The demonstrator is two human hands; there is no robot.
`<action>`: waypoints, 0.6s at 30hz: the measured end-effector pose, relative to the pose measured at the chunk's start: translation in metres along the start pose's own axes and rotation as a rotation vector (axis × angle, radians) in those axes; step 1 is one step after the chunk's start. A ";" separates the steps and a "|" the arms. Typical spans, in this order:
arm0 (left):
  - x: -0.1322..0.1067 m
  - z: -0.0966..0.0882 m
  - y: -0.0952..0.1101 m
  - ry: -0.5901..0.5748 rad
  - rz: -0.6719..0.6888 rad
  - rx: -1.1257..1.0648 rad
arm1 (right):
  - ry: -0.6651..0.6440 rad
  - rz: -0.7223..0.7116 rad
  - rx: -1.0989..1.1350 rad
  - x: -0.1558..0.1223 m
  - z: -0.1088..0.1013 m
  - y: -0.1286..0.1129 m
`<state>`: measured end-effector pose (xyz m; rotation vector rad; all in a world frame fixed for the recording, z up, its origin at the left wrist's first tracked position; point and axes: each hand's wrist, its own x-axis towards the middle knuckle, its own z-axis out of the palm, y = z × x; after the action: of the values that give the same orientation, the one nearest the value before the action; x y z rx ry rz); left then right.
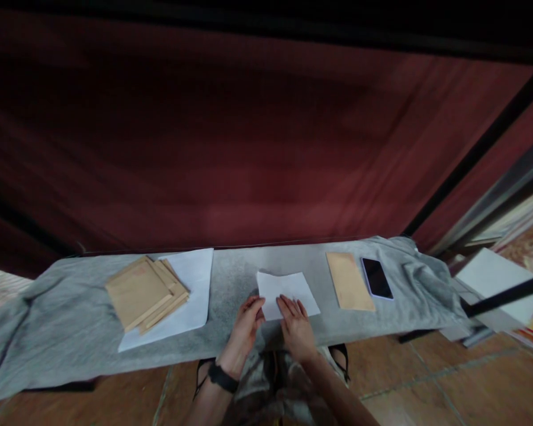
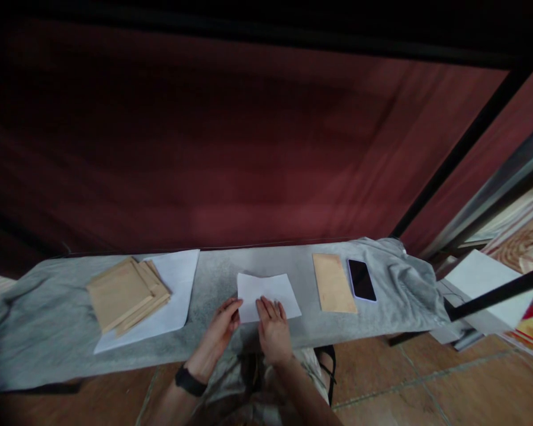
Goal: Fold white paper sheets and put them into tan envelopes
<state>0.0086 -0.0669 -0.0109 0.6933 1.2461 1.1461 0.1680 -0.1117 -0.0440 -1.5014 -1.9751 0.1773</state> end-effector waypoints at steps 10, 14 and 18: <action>-0.009 0.000 -0.005 -0.105 0.031 0.032 | 0.237 0.603 1.050 0.043 -0.061 -0.019; -0.014 0.005 -0.006 -0.196 0.015 -0.062 | 0.249 0.638 1.160 0.037 -0.050 -0.009; -0.006 -0.007 -0.010 -0.132 0.072 0.009 | 0.326 0.701 1.108 0.023 -0.035 0.024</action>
<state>0.0056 -0.0771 -0.0191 0.8135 1.1228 1.1358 0.2038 -0.0923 -0.0189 -1.2240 -0.7274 1.0428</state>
